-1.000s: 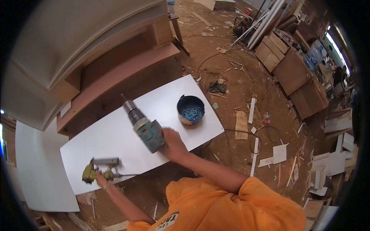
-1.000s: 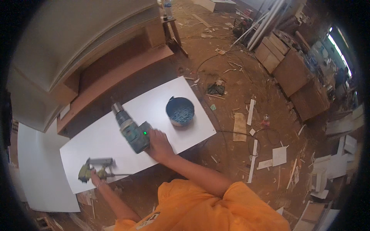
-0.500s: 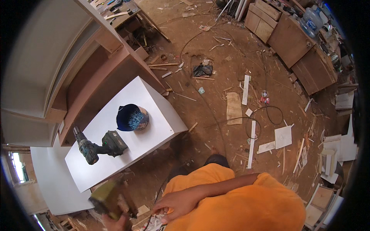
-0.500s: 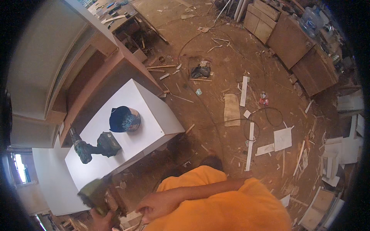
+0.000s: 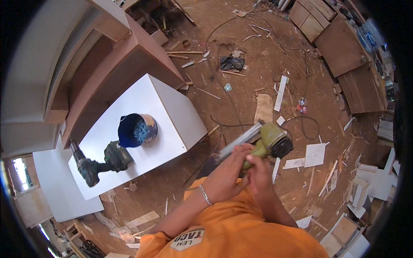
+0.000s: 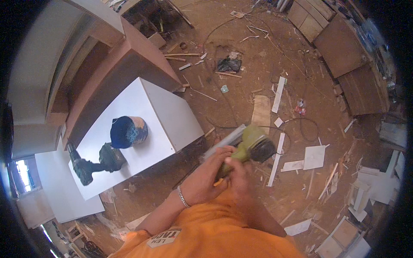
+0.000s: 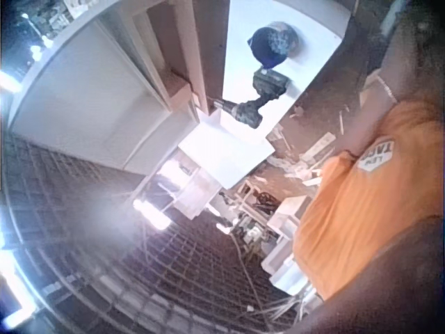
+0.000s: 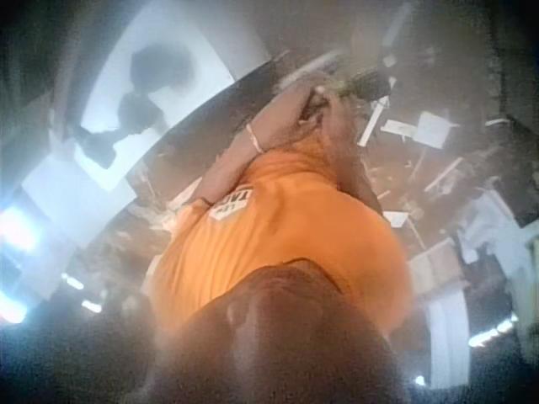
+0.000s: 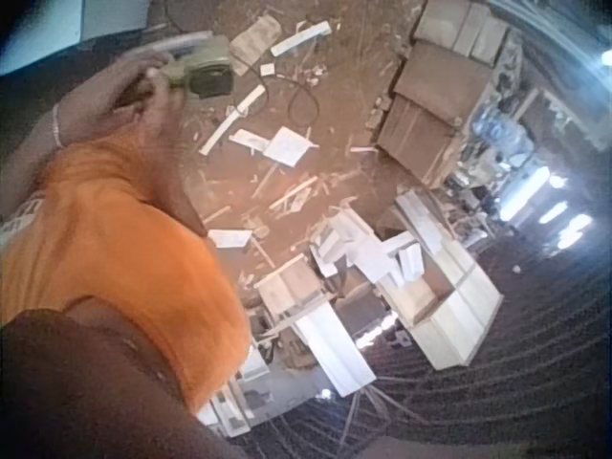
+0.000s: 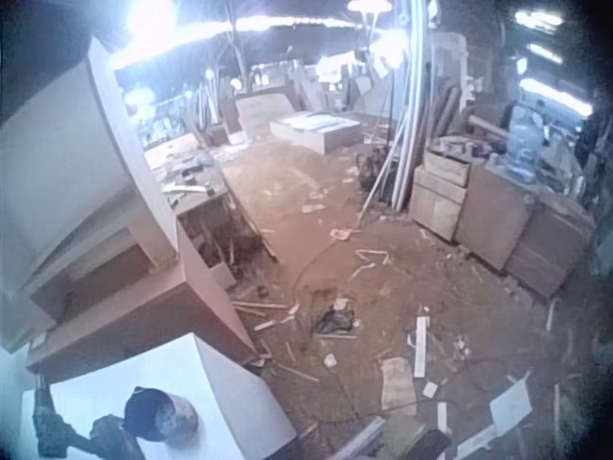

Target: The person assembles a white wooden cabinet by attaching side panels to a base frame. They use a nail gun to secure the joints and a cordless drill to drive screws into pre-drilled holes. The person repeatedly switches between tools and positions the cabinet parts on the floor.

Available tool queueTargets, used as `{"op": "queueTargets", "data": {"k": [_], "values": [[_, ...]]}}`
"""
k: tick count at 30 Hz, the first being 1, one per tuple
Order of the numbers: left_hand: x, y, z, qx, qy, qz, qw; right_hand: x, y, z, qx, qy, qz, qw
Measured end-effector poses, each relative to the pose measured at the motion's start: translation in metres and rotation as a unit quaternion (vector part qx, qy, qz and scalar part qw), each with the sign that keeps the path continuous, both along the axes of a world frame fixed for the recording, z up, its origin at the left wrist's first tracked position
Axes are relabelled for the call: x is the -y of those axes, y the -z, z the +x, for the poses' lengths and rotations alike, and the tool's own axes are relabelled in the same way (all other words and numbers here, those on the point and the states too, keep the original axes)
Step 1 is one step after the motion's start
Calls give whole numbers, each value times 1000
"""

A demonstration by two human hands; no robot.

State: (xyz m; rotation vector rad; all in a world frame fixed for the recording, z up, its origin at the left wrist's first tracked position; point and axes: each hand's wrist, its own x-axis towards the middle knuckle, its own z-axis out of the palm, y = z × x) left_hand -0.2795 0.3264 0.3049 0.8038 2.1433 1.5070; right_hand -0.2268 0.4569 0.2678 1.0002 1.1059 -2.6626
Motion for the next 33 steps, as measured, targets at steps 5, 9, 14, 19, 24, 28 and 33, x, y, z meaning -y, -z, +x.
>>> {"op": "queueTargets", "data": {"k": [5,9,14,19,24,28,33], "values": [[51,34,-108,82,-226,-188,952,-53,12,-32,30,76,120,989],[109,151,-152,-63,-354,-529,768,-102,7,-66,20,133,172,976],[130,182,-154,-129,-409,-446,785,-116,-3,-124,-4,147,231,962],[130,186,-197,-153,-472,-407,767,-125,-2,-202,-15,53,282,958],[153,182,-273,-179,-500,-415,739,-142,24,-284,-2,-53,345,937],[176,178,-320,-189,-483,-420,745,-171,57,-330,-31,-160,368,915],[203,177,-351,-154,-414,-485,755,-203,81,-374,30,-307,369,877]]}}
